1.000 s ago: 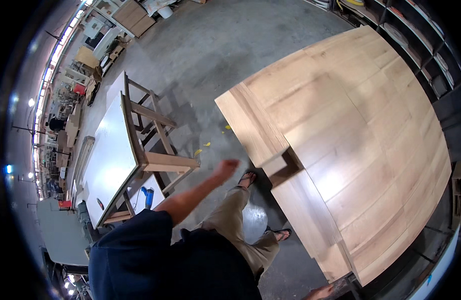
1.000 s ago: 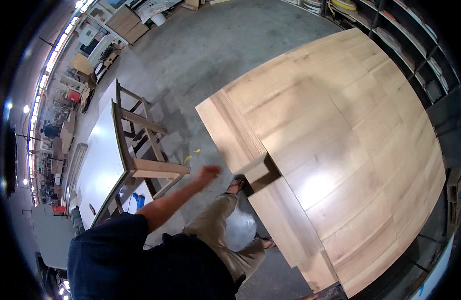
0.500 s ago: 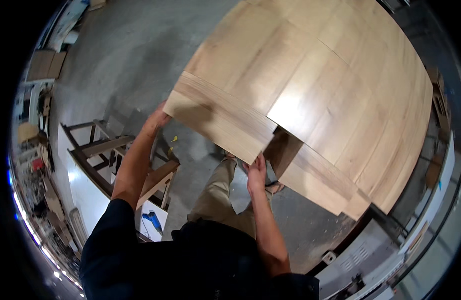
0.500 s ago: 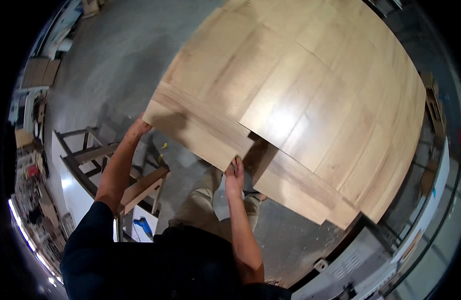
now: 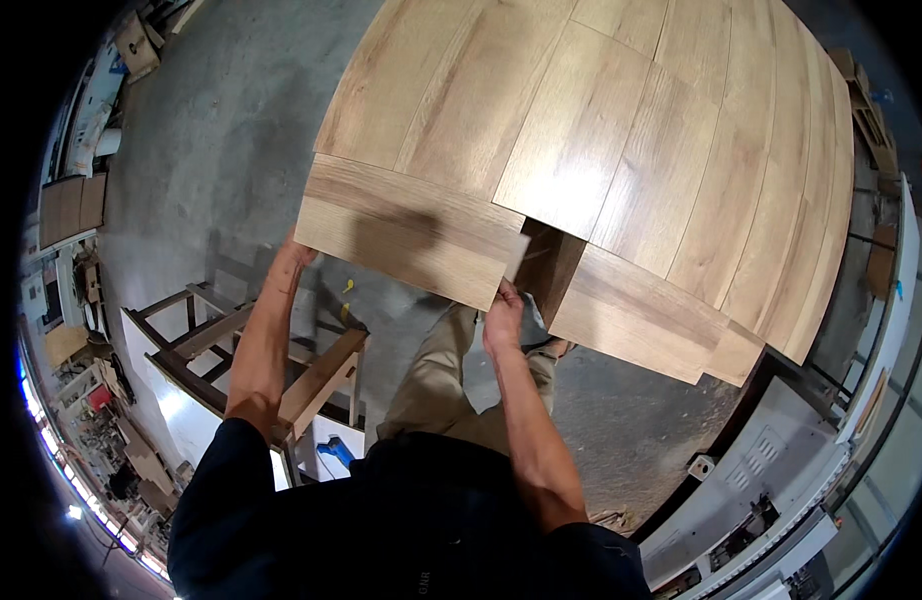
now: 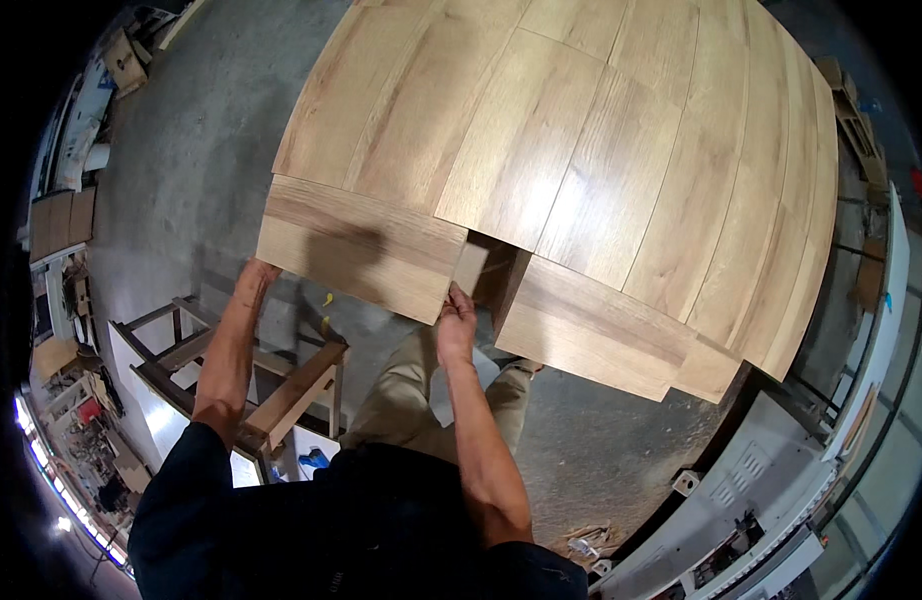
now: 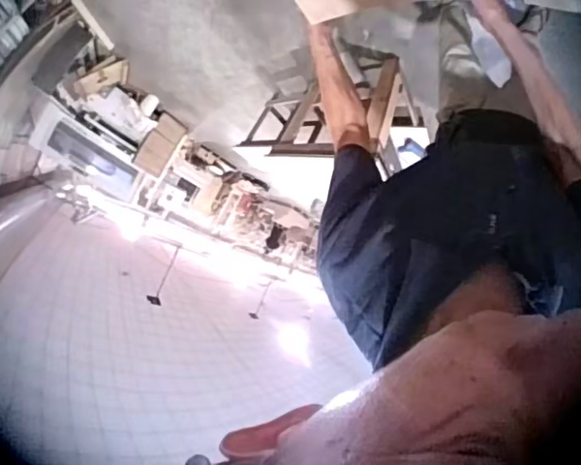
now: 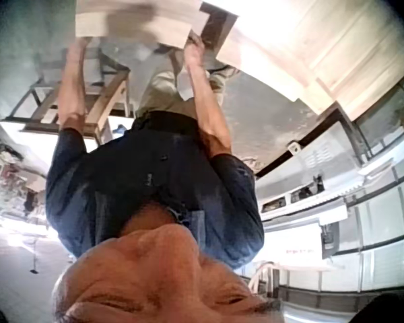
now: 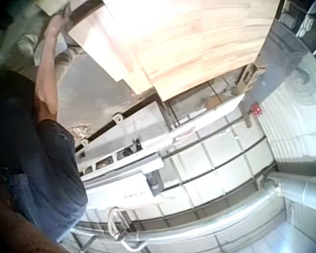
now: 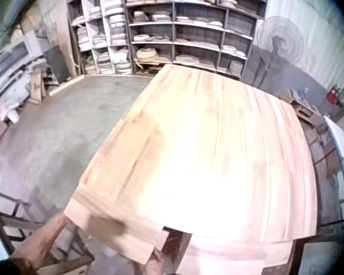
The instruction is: The person picks up a wooden board from a stack, places it on a white workbench next to a machine, and then returns it to the stack, repeating this action with the same or similar boards.
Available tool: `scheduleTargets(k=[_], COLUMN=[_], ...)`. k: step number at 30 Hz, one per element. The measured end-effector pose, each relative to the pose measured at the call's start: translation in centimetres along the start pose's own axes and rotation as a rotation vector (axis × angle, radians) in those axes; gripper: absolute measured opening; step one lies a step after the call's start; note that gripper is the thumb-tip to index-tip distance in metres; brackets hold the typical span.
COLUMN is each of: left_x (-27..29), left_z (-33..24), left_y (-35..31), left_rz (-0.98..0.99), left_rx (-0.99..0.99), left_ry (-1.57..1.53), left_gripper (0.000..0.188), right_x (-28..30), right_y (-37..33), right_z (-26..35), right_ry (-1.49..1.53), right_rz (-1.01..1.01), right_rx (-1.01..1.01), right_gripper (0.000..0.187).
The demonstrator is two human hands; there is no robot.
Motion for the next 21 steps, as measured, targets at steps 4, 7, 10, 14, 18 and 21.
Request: scheduleTargets(k=[4,7,10,14,18,21], left_x=[-1.1,-2.8,-5.2,-7.6,-7.4,-7.3], left_z=[-0.4,-2.1,-5.7,-5.6,-5.7,-7.2], left_y=[-0.5,-0.4,-0.1,-0.3,-1.1,0.3], left_rz=[-0.020,-0.014,0.085,0.060,-0.074,-0.048], left_rx=[0.065,0.061,-0.081,-0.150,-0.368,-0.358], left_ry=[-0.089,-0.233,-0.608,-1.338,0.225,0.209], left_gripper=[0.040,0.040,0.037,0.034,0.047,0.042], right_x=[0.2,2.2,5.0,5.4,2.4,3.4], right_y=[-1.0,-2.0,-1.9,-2.8,-3.6,-3.1], right_z=[0.1,-1.0,-3.1,-1.9,1.7,1.8], right_ry=[0.301,0.436,0.609,0.675,0.788,0.837], right_rz=[-0.048,-0.252,-0.395,-0.290,-0.200,-0.335], right_rx=[-0.044,-0.041,0.007,-0.084,-0.085,-0.035], right_gripper=[0.032,0.029,0.019,0.017,0.021,0.027])
Point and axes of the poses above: each hand's wrist, its own y-axis towards the middle knuckle, its own x-axis out of the back of the hand, z = x × y, the point moved 9 cm from there along y, towards the middle knuckle, and after that the axes turned 13 degrees about z, right-handed, at the moved point
